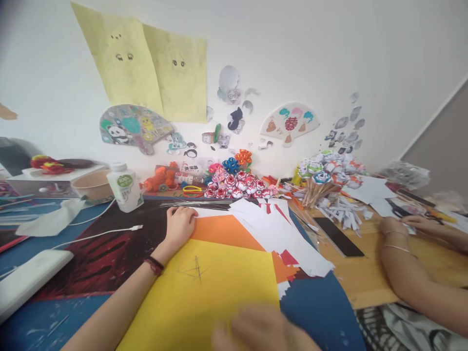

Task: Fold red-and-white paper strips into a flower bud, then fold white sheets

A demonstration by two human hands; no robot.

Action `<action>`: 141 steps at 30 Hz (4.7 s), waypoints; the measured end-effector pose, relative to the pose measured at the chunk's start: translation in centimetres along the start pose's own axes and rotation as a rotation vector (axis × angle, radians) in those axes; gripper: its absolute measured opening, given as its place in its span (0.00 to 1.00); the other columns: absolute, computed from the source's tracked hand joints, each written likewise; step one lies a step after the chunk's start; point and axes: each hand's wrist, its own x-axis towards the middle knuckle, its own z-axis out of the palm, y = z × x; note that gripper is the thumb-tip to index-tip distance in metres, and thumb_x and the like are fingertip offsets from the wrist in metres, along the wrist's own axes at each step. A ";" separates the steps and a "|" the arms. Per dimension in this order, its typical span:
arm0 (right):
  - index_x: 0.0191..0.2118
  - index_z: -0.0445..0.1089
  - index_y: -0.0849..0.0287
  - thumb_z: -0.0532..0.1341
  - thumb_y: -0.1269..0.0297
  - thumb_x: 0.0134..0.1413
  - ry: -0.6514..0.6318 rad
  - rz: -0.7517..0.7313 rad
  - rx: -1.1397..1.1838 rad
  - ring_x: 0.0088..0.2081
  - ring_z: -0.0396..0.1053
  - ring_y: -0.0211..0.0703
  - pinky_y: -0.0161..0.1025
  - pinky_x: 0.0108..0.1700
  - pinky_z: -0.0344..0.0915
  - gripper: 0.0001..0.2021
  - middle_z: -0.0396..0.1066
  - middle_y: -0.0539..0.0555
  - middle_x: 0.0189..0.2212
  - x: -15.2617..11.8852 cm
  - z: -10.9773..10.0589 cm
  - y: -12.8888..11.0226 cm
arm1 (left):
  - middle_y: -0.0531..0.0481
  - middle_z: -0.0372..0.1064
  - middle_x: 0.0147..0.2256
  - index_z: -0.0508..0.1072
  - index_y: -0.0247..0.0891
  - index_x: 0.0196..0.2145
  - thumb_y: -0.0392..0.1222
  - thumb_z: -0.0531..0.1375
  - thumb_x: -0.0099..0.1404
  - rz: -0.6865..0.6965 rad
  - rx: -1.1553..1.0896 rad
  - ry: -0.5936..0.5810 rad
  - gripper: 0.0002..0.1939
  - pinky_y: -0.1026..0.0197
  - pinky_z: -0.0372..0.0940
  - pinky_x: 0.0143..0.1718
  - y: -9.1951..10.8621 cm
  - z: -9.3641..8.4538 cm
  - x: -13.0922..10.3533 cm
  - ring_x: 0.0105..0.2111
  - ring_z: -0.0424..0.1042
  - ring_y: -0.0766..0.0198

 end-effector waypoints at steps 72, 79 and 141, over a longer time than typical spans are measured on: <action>0.25 0.62 0.52 0.51 0.73 0.39 1.365 0.722 0.087 0.24 0.62 0.44 0.43 0.31 0.65 0.08 0.57 0.48 0.20 8.1 -1.2 25.7 | 0.51 0.71 0.37 0.74 0.39 0.35 0.42 0.64 0.54 0.231 -0.404 -0.768 0.10 0.64 0.61 0.37 -4.1 -5.9 0.4 0.35 0.67 0.63; 0.25 0.66 0.56 0.54 0.70 0.39 1.173 0.790 0.298 0.20 0.58 0.38 0.35 0.23 0.56 0.05 0.59 0.46 0.16 8.4 0.9 25.6 | 0.52 0.71 0.31 0.72 0.39 0.30 0.43 0.62 0.55 0.178 -0.380 -0.734 0.06 0.64 0.58 0.33 -4.2 -5.4 0.5 0.31 0.67 0.63; 0.43 0.75 0.61 0.71 0.65 0.44 -0.070 1.086 0.823 0.30 0.79 0.50 0.40 0.32 0.75 0.17 0.81 0.59 0.35 9.6 4.1 19.1 | 0.48 0.77 0.41 0.77 0.40 0.36 0.42 0.65 0.58 -0.169 -0.270 -0.083 0.07 0.56 0.61 0.45 -5.2 -4.7 0.9 0.43 0.71 0.54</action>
